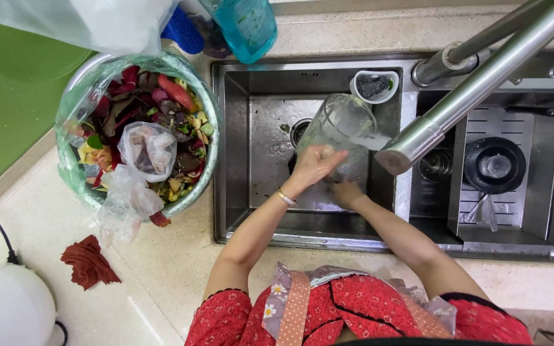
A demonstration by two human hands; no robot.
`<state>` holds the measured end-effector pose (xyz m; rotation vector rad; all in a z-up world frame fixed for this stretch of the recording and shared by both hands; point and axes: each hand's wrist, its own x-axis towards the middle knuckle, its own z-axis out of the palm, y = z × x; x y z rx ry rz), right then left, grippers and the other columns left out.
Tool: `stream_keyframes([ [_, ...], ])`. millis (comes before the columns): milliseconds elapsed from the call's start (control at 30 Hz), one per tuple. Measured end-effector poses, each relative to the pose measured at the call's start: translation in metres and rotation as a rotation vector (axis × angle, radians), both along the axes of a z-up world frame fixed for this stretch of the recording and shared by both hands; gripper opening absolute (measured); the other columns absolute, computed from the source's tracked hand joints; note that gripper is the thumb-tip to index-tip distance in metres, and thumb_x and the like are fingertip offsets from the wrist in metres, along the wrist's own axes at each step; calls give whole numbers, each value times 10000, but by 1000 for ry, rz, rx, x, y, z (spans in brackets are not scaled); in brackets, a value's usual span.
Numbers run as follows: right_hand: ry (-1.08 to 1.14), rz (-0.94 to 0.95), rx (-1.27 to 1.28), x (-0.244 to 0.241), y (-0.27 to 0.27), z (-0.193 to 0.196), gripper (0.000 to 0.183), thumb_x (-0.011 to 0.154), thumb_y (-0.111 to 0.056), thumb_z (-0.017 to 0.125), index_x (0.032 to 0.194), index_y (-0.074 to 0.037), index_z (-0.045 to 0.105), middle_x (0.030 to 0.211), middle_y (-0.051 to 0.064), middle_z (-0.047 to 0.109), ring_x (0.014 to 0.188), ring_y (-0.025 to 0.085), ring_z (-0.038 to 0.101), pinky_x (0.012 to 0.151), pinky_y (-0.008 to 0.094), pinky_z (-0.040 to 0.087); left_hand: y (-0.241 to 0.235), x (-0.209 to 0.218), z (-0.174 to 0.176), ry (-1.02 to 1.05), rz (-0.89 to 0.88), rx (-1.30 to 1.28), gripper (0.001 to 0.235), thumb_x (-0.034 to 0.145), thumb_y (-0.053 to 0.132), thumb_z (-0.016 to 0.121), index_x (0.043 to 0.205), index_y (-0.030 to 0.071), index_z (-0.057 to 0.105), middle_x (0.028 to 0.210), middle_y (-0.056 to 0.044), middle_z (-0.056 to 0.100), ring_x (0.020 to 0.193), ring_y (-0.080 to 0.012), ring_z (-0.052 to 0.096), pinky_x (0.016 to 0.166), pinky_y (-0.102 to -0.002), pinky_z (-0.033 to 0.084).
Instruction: The person is washing various blender parts and kitchenware in a sink and then reassembling or placing them near juicing equipment.
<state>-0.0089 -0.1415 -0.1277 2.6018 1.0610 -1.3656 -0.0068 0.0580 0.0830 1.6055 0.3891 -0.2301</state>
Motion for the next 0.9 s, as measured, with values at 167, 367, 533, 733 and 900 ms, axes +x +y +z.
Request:
stream_keyframes([
  [167,250,-226,597,64,-14,232,589,745,-61,716,1321,-147,627,1220,173,665,1163,303,619,981,417,524,5,-11,-20,-62,85,294,483,853,412,817,626,25,636,545,-71,591,533,-103,482,488,-339,424],
  [367,455,-917,734,107,-4,178,349,1006,-167,536,1282,13,650,1170,106,716,1062,182,666,916,327,544,-22,-28,15,-295,51,663,380,826,390,818,669,73,679,561,-135,637,500,-304,628,505,-421,510],
  [533,1077,-1541,1148,118,40,161,292,1119,-308,541,1162,-19,553,1094,117,643,998,259,647,914,484,579,-29,-48,12,-473,12,671,459,872,416,797,629,81,599,599,-132,620,527,-323,632,525,-423,514],
  [733,1075,-899,444,108,21,156,431,930,-49,492,1346,-80,601,1213,89,687,1015,147,669,896,362,558,-3,-48,21,-334,50,591,592,800,442,872,552,42,513,509,-125,543,425,-313,513,444,-404,453],
  [900,1136,-1365,618,82,59,179,360,996,-141,550,1301,47,587,1141,144,680,985,251,659,886,435,536,-13,-50,29,-616,53,612,527,844,409,861,593,97,517,565,-52,583,495,-226,585,493,-360,471],
])
